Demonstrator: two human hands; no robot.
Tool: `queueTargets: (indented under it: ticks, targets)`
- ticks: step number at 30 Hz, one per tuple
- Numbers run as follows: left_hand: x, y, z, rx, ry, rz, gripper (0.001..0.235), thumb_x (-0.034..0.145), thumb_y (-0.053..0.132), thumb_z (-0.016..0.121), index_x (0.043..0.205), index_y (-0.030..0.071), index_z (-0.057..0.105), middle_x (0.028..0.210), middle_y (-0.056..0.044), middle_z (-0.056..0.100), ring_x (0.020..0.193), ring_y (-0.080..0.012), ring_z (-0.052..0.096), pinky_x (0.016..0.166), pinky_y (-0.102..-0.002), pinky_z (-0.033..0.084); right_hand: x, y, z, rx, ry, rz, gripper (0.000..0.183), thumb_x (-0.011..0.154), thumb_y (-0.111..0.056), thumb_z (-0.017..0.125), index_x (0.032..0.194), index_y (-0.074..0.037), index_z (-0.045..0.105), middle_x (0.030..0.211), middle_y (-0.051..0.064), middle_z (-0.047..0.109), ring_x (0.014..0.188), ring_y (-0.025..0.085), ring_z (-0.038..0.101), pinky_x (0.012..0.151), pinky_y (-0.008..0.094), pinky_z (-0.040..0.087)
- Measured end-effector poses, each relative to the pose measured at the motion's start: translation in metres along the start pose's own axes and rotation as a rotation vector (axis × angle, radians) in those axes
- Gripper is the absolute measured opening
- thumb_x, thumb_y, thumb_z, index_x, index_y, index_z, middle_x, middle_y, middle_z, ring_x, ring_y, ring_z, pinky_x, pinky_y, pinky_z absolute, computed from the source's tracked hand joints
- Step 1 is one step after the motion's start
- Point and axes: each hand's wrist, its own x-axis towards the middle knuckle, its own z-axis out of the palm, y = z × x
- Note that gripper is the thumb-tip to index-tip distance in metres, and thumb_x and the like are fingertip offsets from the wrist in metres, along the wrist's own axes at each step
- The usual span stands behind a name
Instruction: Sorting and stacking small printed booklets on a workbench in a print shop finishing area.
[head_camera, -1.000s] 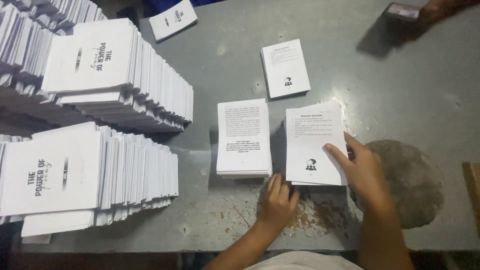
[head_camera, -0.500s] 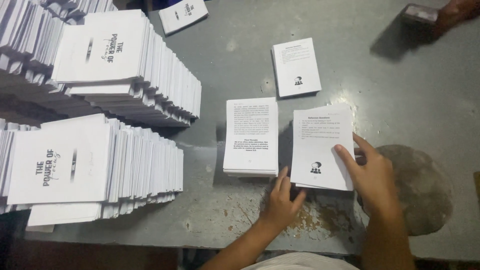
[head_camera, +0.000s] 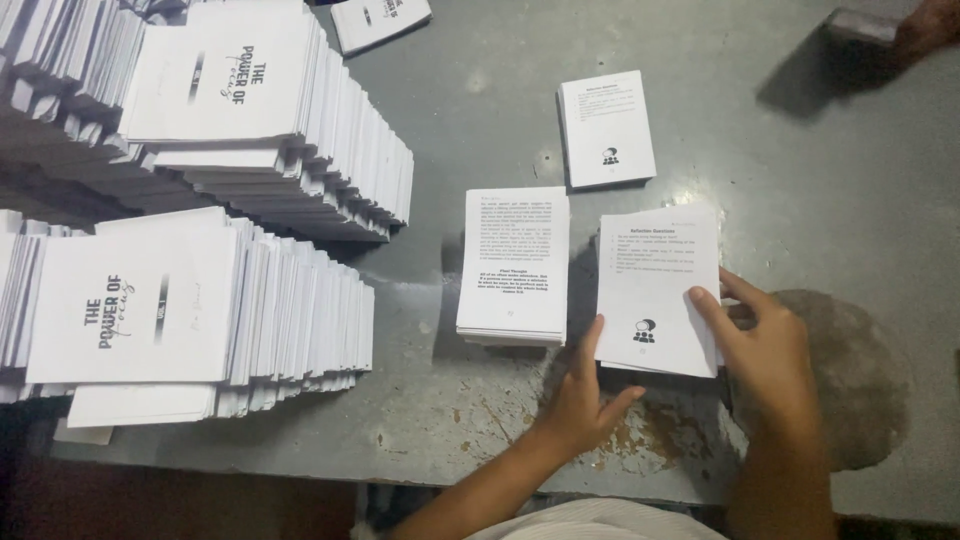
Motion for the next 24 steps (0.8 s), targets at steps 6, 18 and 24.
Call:
queueTargets:
  ticks: [6,18,24]
  targets:
    - [0.008,0.034,0.003,-0.166,0.274,0.233,0.063,0.104,0.034,0.056,0.15,0.005,0.024,0.17,-0.024,0.006,0.159,-0.0407,0.015,0.128,-0.057,0.019,-0.003,-0.003,-0.002,-0.007,0.001,-0.022,0.061,0.096,-0.035,0.065,0.152,-0.014,0.054,0.128,0.025,0.066,0.104,0.037,0.068,0.075,0.049,0.058]
    - [0.019,0.026,0.026,-0.268,0.407,0.352,0.081,0.101,0.02,0.066,0.16,0.006,0.011,0.171,-0.024,0.005,0.16,-0.0391,0.012,0.13,-0.055,0.021,0.0,0.01,-0.001,-0.029,-0.027,-0.053,0.056,0.102,-0.035,0.053,0.155,-0.016,0.05,0.126,0.024,0.066,0.097,0.036,0.067,0.074,0.047,0.055]
    - [0.02,0.02,0.022,-0.197,0.392,0.37,0.082,0.098,0.017,0.069,0.16,0.006,0.016,0.171,-0.025,0.008,0.16,-0.0407,0.014,0.13,-0.057,0.023,-0.006,0.002,0.001,-0.076,-0.021,-0.057,0.053,0.106,-0.034,0.049,0.157,-0.019,0.048,0.124,0.022,0.068,0.098,0.035,0.067,0.078,0.048,0.054]
